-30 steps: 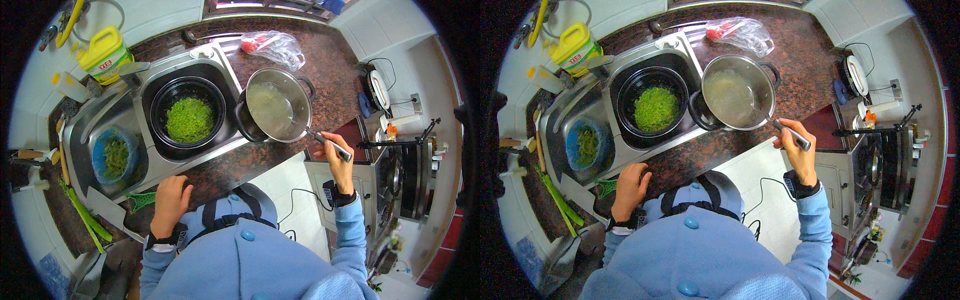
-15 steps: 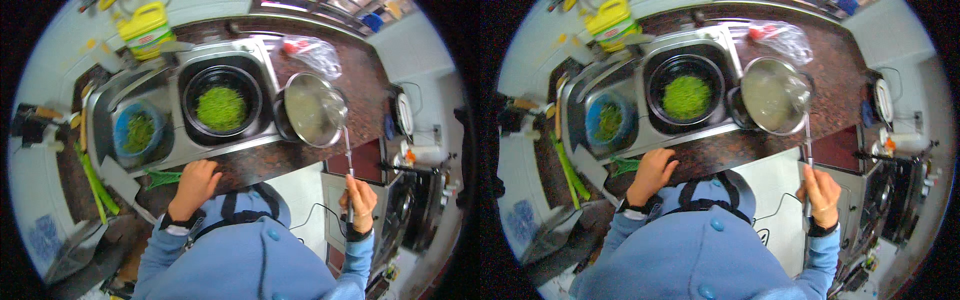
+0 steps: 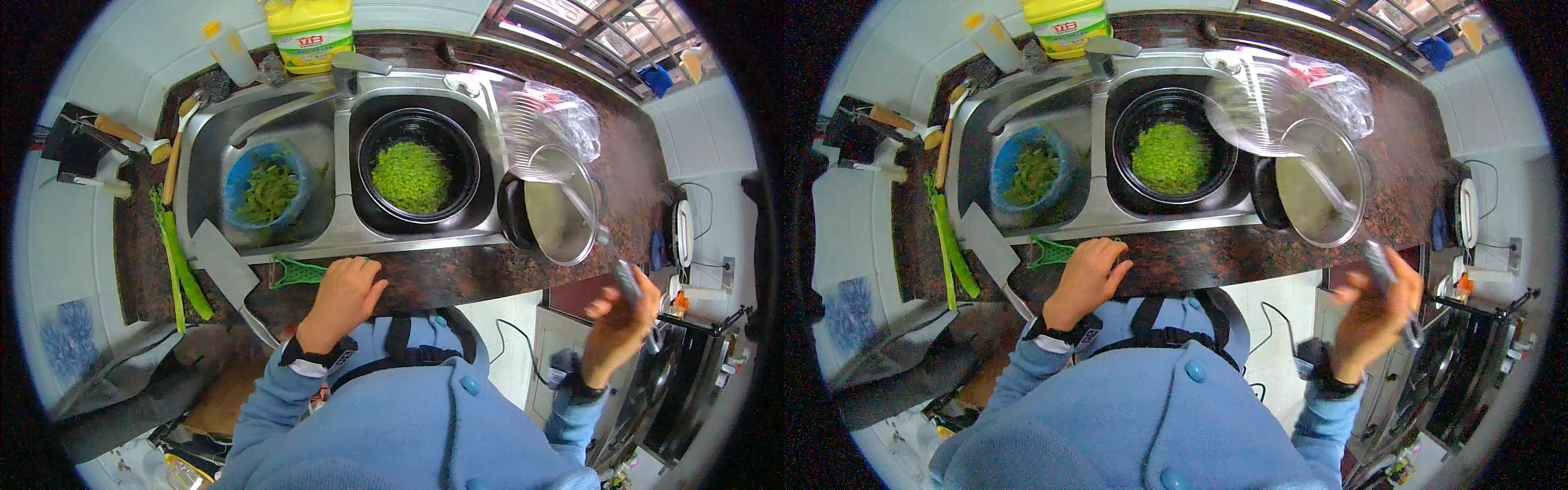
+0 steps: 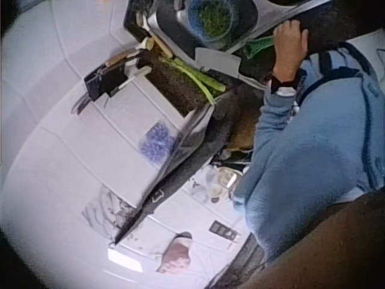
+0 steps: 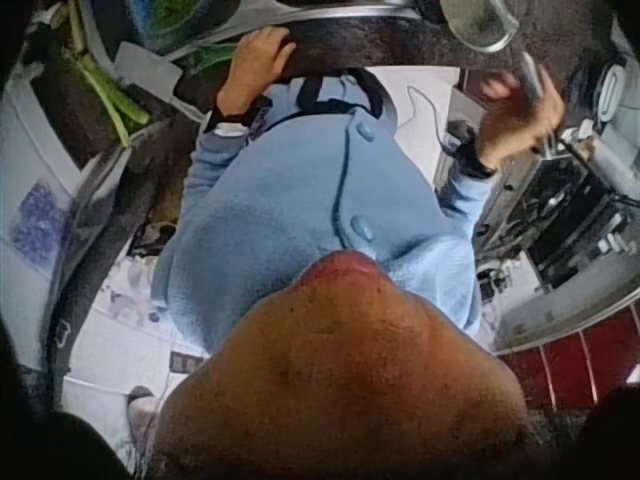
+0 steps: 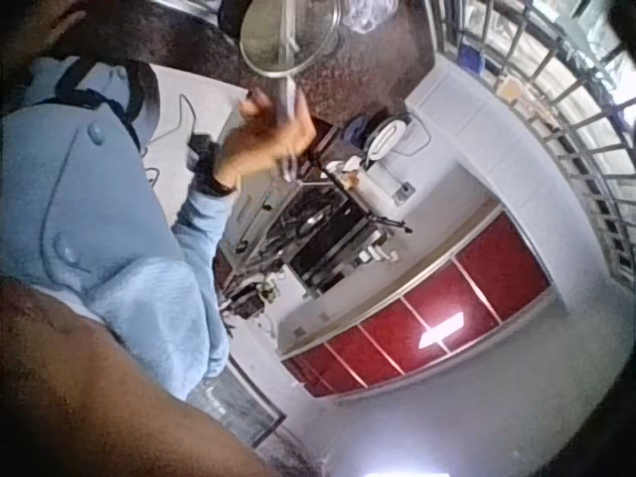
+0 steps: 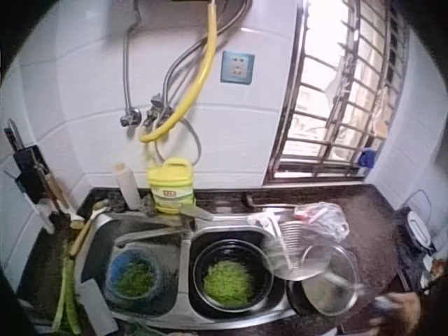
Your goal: The person uses a wire skimmer to lift green vegetables from a pot of boiling water and transfers them into a black bowl in the sink. The person repeatedly scoops and drains the vegetables, then rinses the skimmer in the pot.
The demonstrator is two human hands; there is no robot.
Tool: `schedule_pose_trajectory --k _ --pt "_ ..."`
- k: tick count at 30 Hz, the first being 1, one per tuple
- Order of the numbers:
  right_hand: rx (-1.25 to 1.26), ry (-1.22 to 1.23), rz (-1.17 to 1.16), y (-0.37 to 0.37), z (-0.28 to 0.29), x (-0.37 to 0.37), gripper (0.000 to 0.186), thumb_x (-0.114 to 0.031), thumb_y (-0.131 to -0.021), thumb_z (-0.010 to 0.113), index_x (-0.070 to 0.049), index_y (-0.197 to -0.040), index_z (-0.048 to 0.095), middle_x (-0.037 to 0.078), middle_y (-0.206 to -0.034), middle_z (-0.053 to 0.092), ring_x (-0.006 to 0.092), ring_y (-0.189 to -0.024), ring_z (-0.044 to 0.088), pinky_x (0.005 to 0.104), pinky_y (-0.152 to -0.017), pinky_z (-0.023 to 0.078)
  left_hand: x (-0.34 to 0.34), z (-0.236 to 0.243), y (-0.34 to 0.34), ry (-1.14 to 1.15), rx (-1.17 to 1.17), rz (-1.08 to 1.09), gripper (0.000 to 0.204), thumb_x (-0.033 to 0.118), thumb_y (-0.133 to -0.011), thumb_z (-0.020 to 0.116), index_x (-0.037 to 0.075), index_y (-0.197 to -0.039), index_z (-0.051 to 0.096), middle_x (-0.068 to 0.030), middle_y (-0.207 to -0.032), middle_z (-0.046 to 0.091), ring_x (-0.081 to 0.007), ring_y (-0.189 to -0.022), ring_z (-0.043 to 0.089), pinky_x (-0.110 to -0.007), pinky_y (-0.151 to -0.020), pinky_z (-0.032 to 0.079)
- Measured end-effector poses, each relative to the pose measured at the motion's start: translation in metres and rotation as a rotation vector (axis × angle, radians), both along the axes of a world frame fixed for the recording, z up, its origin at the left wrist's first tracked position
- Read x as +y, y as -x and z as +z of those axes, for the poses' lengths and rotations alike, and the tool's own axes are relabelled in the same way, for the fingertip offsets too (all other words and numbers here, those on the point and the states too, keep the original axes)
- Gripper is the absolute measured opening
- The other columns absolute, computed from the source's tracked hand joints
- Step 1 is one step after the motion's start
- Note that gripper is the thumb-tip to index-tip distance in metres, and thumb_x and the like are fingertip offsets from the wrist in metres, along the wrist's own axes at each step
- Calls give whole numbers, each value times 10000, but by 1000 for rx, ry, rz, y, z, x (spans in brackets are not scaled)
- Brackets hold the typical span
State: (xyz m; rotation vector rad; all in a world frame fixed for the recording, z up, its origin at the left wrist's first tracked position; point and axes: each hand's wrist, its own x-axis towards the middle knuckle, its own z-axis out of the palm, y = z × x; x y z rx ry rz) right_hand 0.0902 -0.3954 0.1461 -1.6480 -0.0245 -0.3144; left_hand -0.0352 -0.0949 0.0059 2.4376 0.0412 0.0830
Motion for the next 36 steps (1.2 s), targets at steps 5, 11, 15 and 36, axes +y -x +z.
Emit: schedule_pose_trajectory --k 5,11,15,36 --pt "113 293 310 -4 -58 117 210 -48 -836 602 20 -1033 626 87 -736 642 143 -616 629 273 -571 516 13 0 1 8 -20 43 205 155 -782 639 20 -915 559 -146 -814 550 -336 -803 541 -421 -725 417" --pt "-284 711 343 -54 -118 162 136 -70 -808 632 -6 -926 612 177 -711 614 287 -610 634 318 -559 485 40 2 12 9 78 127 240 164 -809 630 3 -979 578 -160 -920 593 -356 -889 553 -425 -777 432" --pt "-89 623 348 -70 -139 173 126 -83 -821 627 -6 -920 616 164 -689 622 235 -598 645 305 -546 480 53 -2 4 10 82 150 249 184 -821 620 4 -988 581 -163 -948 596 -353 -914 553 -427 -798 431" --pt "188 85 266 -14 -125 143 237 -11 -890 514 44 -1116 560 108 -810 642 164 -678 659 254 -609 531 47 -8 -17 12 102 68 239 154 -795 632 7 -971 563 -149 -871 565 -341 -848 542 -424 -752 423"
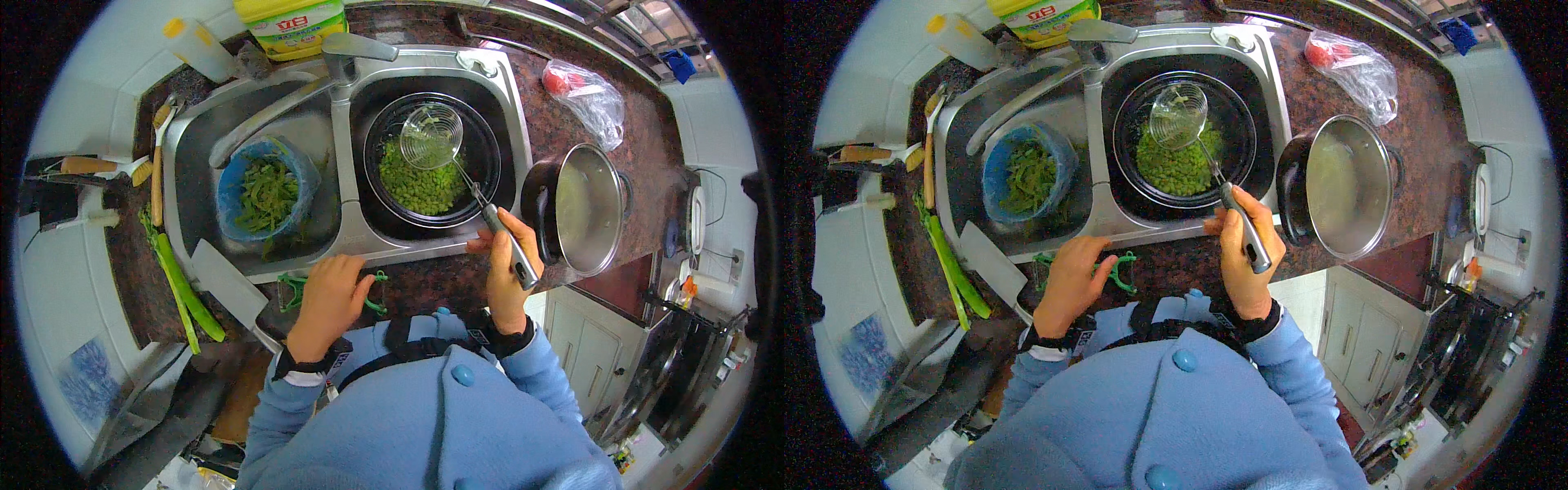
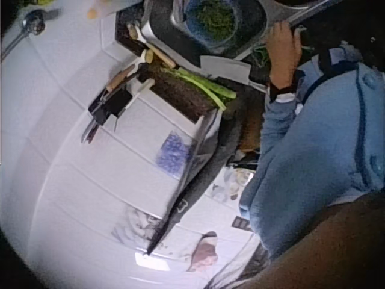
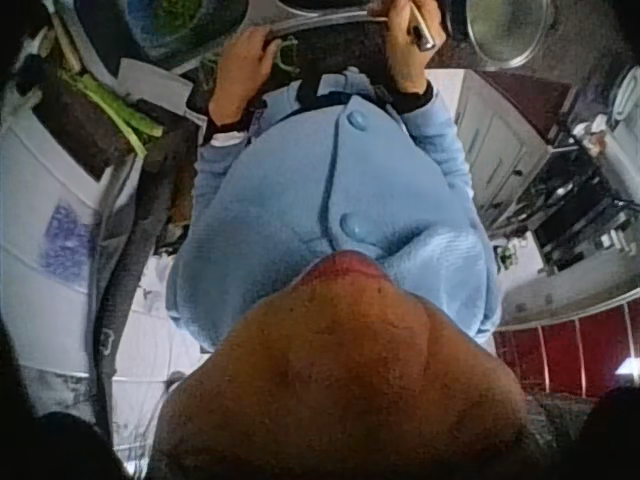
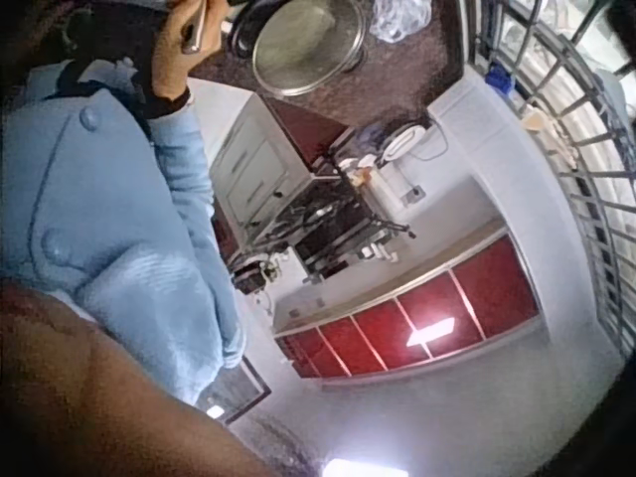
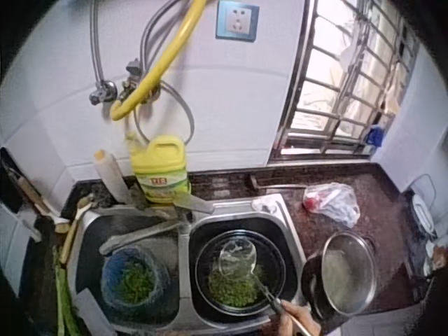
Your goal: The person uses a wire skimmer to lift green vegetables from a pot of boiling water and transfers them into a black bowl in the sink. The person repeatedly scoops and drains the vegetables, then rinses the skimmer in the pot.
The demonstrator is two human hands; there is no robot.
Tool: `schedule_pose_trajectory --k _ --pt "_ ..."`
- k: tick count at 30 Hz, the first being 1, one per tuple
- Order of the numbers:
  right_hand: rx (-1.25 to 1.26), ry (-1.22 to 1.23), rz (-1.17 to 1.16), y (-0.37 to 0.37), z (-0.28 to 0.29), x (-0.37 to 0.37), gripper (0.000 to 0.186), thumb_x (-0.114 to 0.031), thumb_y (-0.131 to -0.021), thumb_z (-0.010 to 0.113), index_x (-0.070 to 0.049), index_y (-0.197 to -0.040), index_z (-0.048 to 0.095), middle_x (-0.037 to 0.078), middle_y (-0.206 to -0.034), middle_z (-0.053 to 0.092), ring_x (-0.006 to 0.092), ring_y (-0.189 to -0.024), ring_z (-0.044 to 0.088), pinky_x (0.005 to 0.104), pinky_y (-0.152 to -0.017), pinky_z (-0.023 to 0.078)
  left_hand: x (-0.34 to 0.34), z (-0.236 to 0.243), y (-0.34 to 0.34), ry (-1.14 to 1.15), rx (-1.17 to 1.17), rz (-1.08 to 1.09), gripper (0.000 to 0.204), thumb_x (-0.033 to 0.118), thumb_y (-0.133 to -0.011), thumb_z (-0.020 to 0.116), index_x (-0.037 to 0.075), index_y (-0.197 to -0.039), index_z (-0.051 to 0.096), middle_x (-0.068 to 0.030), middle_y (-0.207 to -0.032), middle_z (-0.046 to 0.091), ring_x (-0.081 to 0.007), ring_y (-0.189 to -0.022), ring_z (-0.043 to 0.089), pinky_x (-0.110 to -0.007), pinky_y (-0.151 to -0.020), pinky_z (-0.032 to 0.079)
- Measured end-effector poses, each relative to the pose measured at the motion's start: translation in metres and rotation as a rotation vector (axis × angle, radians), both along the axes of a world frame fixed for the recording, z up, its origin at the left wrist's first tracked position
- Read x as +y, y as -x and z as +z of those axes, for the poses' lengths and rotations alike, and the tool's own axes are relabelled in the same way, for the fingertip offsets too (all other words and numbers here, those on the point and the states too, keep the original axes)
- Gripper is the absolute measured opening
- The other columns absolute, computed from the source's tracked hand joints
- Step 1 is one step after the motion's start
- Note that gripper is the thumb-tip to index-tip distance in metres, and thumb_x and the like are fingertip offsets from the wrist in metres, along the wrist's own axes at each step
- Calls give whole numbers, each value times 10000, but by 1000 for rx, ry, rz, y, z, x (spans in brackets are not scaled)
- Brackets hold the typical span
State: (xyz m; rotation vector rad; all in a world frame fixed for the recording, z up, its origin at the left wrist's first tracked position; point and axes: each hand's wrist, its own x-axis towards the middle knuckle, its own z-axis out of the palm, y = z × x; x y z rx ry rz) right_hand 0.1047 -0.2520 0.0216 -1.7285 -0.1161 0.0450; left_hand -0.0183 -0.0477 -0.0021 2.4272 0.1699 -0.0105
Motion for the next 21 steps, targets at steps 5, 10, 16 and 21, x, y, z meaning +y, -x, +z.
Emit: schedule_pose_trajectory --k 5,10,16,21 --pt "-121 249 73 -2 -18 -1 244 7 -831 577 29 -1073 599 85 -755 640 114 -645 632 233 -583 498 6 -1 -1 9 22 36 248 161 -797 632 9 -981 564 -151 -883 574 -343 -847 544 -424 -745 424" --pt "-132 332 161 -9 -35 6 233 -17 -807 617 2 -1039 618 92 -727 627 99 -589 581 232 -563 464 12 0 -7 -29 75 30 258 166 -798 635 5 -986 564 -160 -879 575 -350 -844 543 -429 -741 426" --pt "332 -139 19 -2 -27 9 284 -190 -953 464 18 -1142 505 150 -819 626 198 -669 649 316 -617 556 10 0 -10 -25 105 5 248 156 -794 634 0 -976 569 -162 -873 575 -354 -835 541 -427 -738 423" --pt "319 -343 -122 1 -12 1 296 -189 -963 449 38 -1152 442 203 -913 607 243 -749 656 356 -683 565 8 -4 -11 10 69 -5 253 152 -789 639 0 -980 572 -163 -872 574 -355 -827 540 -428 -730 421"
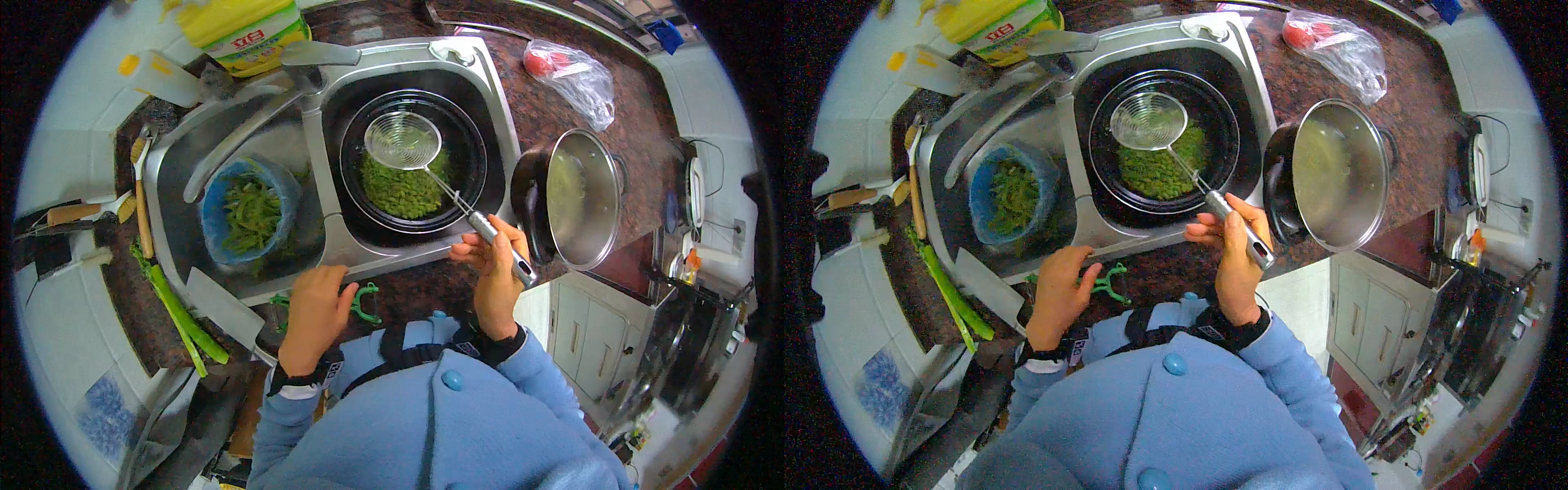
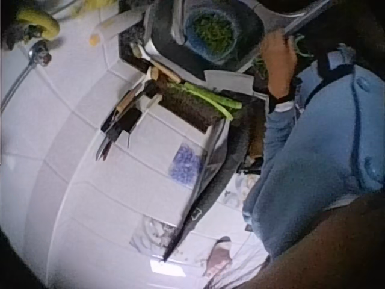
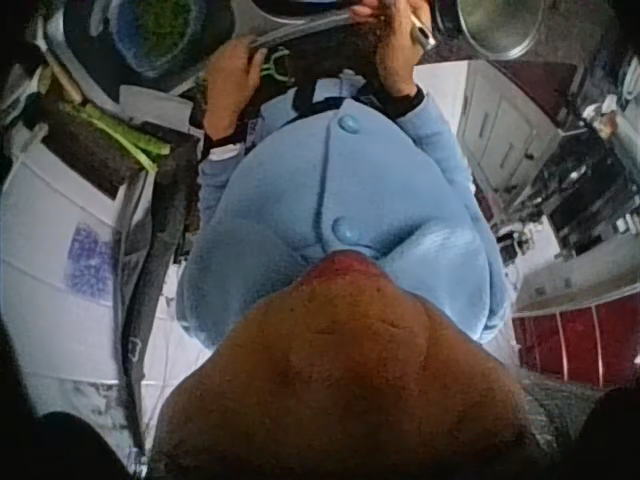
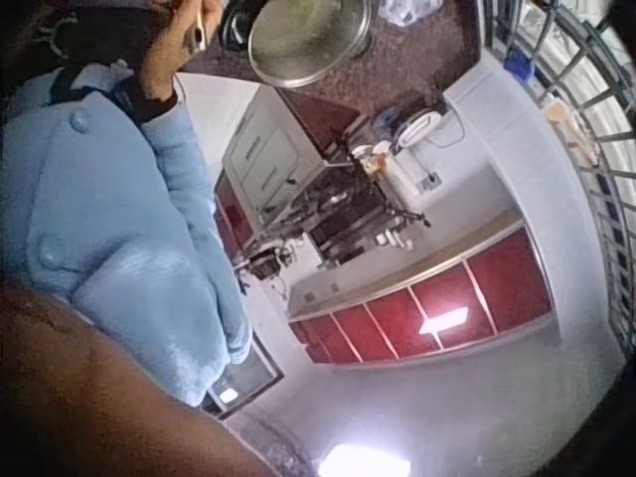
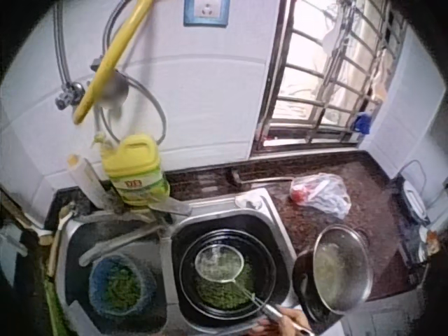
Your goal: The person uses a wire skimmer to lift green vegetables from a pot of boiling water and transfers them into a black bowl in the sink. The person repeatedly scoops and drains the vegetables, then rinses the skimmer in the pot.
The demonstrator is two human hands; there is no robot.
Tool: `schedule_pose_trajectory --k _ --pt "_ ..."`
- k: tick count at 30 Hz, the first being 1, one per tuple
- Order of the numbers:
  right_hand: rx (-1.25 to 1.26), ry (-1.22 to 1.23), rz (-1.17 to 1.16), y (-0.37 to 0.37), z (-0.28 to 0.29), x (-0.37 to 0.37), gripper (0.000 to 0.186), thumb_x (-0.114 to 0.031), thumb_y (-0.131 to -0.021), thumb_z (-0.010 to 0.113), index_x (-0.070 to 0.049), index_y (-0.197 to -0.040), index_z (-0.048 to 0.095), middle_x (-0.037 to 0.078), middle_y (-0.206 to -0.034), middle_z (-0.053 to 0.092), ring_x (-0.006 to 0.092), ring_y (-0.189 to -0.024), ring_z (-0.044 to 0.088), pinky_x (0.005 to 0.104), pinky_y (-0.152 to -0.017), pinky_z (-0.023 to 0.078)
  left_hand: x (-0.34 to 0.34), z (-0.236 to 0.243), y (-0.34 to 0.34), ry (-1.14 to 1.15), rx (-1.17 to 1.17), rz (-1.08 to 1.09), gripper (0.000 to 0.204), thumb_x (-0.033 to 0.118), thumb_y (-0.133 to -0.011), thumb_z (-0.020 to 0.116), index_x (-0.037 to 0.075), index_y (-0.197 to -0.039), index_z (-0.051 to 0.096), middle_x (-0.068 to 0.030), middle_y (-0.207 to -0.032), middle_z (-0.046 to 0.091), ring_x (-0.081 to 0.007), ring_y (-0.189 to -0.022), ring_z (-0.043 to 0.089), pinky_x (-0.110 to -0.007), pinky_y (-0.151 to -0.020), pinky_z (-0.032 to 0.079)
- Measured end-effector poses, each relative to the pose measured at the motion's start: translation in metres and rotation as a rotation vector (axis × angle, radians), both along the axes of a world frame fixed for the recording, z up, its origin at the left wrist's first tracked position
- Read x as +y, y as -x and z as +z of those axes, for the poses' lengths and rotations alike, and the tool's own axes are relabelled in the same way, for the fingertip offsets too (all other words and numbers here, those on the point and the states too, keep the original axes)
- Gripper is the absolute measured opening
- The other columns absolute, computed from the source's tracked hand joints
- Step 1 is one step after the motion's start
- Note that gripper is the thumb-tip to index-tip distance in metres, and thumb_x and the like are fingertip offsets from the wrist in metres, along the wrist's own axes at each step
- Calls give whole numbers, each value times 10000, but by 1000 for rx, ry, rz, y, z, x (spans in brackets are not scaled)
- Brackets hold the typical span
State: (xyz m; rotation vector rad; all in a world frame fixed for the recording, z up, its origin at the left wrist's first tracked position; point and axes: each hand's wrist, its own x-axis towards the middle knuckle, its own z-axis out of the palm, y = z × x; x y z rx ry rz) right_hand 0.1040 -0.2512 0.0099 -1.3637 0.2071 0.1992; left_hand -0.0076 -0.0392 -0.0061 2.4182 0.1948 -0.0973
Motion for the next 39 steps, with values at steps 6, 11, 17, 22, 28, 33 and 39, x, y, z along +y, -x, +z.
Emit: schedule_pose_trajectory --k 6,11,17,22,28,33,39 --pt "28 46 -15 -1 -5 10 271 -145 -943 505 41 -1125 431 209 -932 602 248 -795 662 338 -705 565 1 0 -2 -5 -18 -5 247 148 -792 639 2 -978 568 -161 -862 569 -356 -824 538 -429 -734 417" --pt "48 58 -17 -18 -20 17 277 -140 -934 528 38 -1125 435 201 -936 601 244 -805 660 320 -715 559 2 0 -1 -1 -12 10 238 145 -794 637 5 -974 566 -159 -853 566 -354 -818 534 -428 -733 415" --pt "-23 42 54 -36 -40 36 252 -116 -948 487 43 -1136 436 184 -944 604 238 -818 657 322 -731 555 3 -2 -1 -7 -27 4 240 148 -795 636 3 -972 564 -160 -845 562 -353 -811 531 -428 -726 413" --pt "-84 35 105 -19 -29 30 258 -81 -949 449 52 -1169 433 200 -982 605 258 -836 660 342 -754 556 3 -2 -1 -28 -32 6 241 154 -798 634 4 -972 563 -163 -850 565 -351 -815 535 -429 -727 412" --pt "-129 66 123 3 -9 6 273 -80 -950 440 60 -1184 430 210 -983 610 292 -846 659 376 -769 556 0 -2 0 -23 -39 -8 247 161 -801 631 3 -978 564 -161 -869 568 -348 -837 540 -429 -739 415" --pt "-40 118 47 2 -12 -2 280 -81 -943 464 63 -1181 434 199 -962 614 264 -813 663 355 -745 560 -1 0 1 -24 -41 -22 253 166 -802 631 7 -987 566 -150 -876 573 -343 -847 543 -424 -754 418" --pt "-274 411 228 -12 -40 17 241 -64 -905 535 45 -1119 505 135 -880 657 187 -762 676 266 -676 542 0 0 1 -23 -17 -36 244 170 -805 628 9 -977 566 -146 -884 578 -337 -846 546 -423 -756 418"
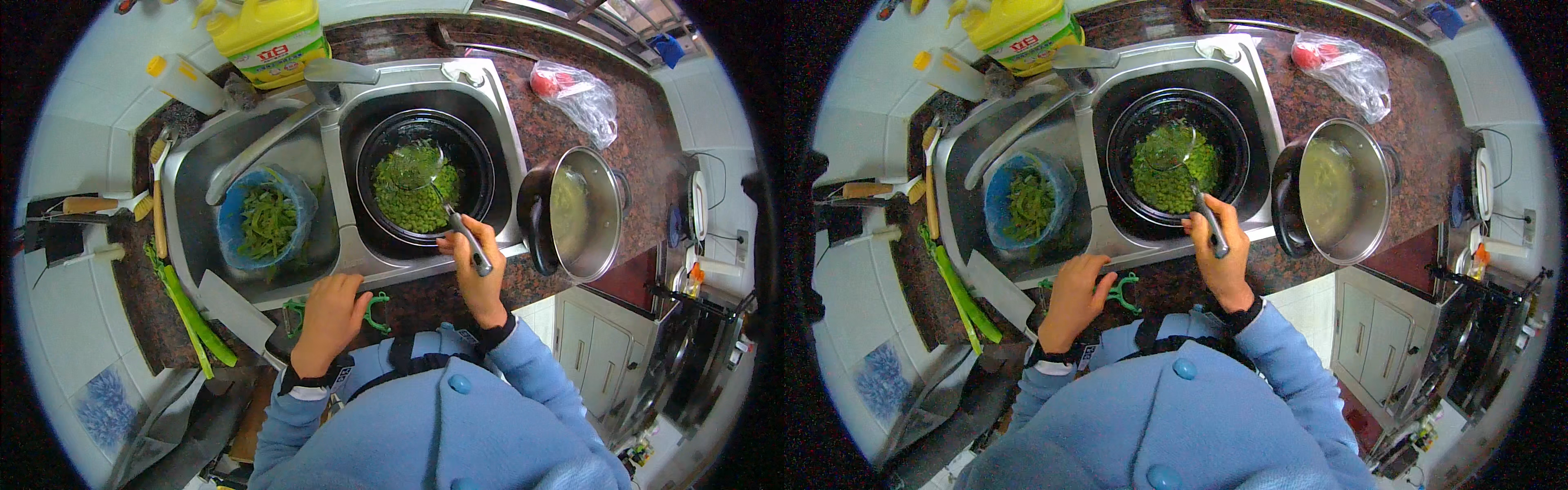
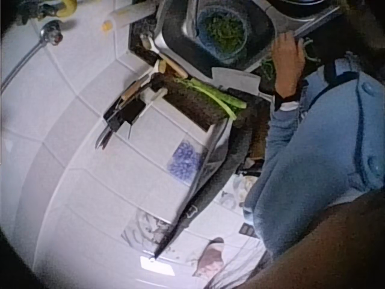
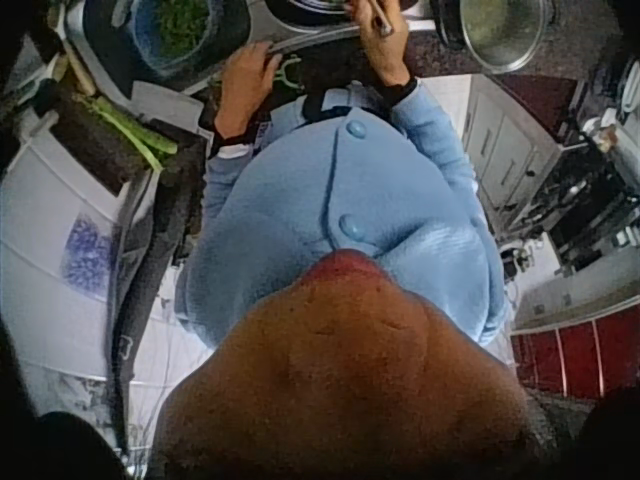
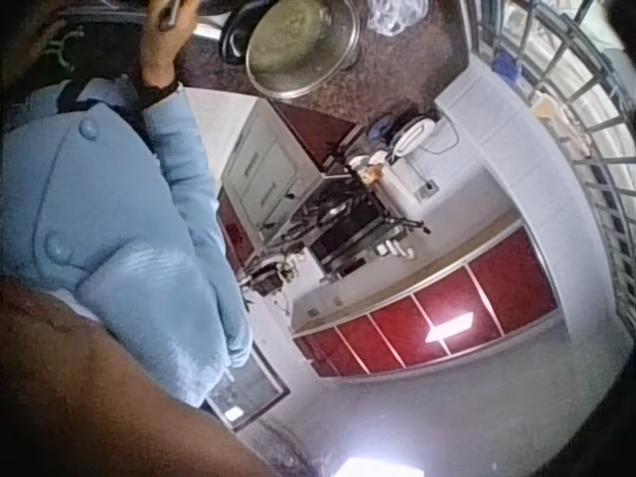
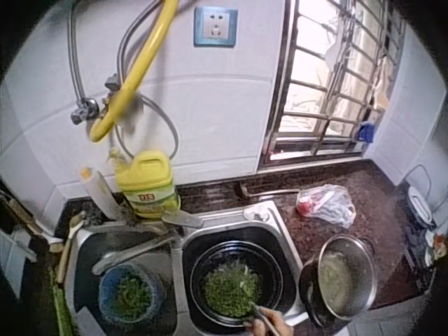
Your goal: The person uses a wire skimmer to lift green vegetables from a pot of boiling water and transfers them into a black bowl in the sink. The person repeatedly scoops and drains the vegetables, then rinses the skimmer in the pot.
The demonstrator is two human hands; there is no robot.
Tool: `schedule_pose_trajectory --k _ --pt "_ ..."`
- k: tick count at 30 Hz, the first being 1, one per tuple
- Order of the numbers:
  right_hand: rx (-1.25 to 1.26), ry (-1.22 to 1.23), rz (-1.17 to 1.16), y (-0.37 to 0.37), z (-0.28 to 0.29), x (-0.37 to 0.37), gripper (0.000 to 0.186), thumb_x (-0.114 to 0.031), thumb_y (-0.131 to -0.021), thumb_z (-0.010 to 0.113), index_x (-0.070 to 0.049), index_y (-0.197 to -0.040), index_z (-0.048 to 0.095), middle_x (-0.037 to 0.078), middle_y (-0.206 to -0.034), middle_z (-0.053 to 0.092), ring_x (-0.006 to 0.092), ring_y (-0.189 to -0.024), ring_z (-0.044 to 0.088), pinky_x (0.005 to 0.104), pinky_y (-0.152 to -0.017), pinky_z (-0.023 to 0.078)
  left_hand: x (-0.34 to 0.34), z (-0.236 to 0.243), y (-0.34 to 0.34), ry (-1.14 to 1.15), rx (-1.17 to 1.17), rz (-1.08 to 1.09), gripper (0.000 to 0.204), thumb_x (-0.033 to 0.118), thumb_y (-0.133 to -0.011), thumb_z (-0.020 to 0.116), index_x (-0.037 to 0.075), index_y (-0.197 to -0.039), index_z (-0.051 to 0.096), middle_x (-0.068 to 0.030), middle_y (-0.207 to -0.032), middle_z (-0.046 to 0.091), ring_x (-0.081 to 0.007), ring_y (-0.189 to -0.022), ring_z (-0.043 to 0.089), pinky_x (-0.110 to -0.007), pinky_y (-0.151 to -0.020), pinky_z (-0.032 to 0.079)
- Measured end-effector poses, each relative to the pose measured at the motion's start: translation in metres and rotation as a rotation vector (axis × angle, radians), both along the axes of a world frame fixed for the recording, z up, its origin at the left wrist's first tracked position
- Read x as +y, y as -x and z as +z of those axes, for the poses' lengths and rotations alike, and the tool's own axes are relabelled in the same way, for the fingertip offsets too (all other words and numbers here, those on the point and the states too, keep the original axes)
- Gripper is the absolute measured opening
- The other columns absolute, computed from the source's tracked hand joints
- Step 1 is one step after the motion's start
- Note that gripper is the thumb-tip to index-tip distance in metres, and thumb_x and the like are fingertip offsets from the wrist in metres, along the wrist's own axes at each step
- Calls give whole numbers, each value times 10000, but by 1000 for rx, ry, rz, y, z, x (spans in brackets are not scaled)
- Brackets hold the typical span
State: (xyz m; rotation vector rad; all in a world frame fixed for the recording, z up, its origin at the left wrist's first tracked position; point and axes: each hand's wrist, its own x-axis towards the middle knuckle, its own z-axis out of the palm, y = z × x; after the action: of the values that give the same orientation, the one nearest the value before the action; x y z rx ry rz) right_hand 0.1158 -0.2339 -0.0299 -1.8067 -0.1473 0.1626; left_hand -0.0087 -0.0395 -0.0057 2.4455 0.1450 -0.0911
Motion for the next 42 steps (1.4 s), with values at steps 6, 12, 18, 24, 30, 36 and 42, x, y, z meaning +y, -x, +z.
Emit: schedule_pose_trajectory --k 6,12,18,24,30,36,42 --pt "155 -233 16 4 5 8 252 -71 -924 497 60 -1139 485 164 -911 644 224 -788 671 315 -708 555 1 1 2 -23 -50 15 234 176 -804 629 12 -957 562 -144 -863 570 -334 -830 545 -422 -740 416" --pt "192 -380 -34 26 44 -25 296 -95 -943 459 65 -1192 449 208 -961 620 280 -836 659 377 -758 557 -3 2 4 -17 -76 3 229 170 -802 630 16 -955 559 -142 -850 563 -332 -823 544 -421 -729 415" --pt "37 -355 -13 42 71 -49 333 -164 -944 496 56 -1189 449 213 -989 624 283 -849 660 376 -756 555 -14 6 7 -13 -118 -40 222 163 -797 632 20 -949 557 -139 -846 559 -333 -817 539 -420 -722 412" --pt "140 -437 -68 32 89 -62 404 -273 -954 466 50 -1195 442 225 -971 621 299 -813 664 388 -738 562 -23 10 11 -12 -140 -58 218 157 -785 643 21 -931 556 -137 -834 555 -333 -803 534 -420 -704 406" --pt "53 -528 -119 20 109 -97 478 -352 -921 476 25 -1212 436 225 -907 640 284 -732 670 370 -662 573 -35 15 14 -22 -122 -66 225 164 -802 633 10 -951 566 -151 -875 573 -344 -848 546 -418 -742 421" --pt "-285 -316 -298 15 150 -193 472 -358 -919 439 28 -1190 466 154 -826 651 208 -610 627 292 -555 521 -48 19 16 -32 -96 -62 233 160 -810 627 5 -975 571 -156 -898 585 -348 -872 553 -414 -765 430" --pt "-97 18 -432 3 139 -250 399 -341 -939 448 13 -1093 549 149 -788 648 184 -596 636 267 -530 516 -65 20 10 -29 -92 -87 221 153 -807 626 10 -966 571 -154 -894 585 -348 -866 554 -416 -768 431"
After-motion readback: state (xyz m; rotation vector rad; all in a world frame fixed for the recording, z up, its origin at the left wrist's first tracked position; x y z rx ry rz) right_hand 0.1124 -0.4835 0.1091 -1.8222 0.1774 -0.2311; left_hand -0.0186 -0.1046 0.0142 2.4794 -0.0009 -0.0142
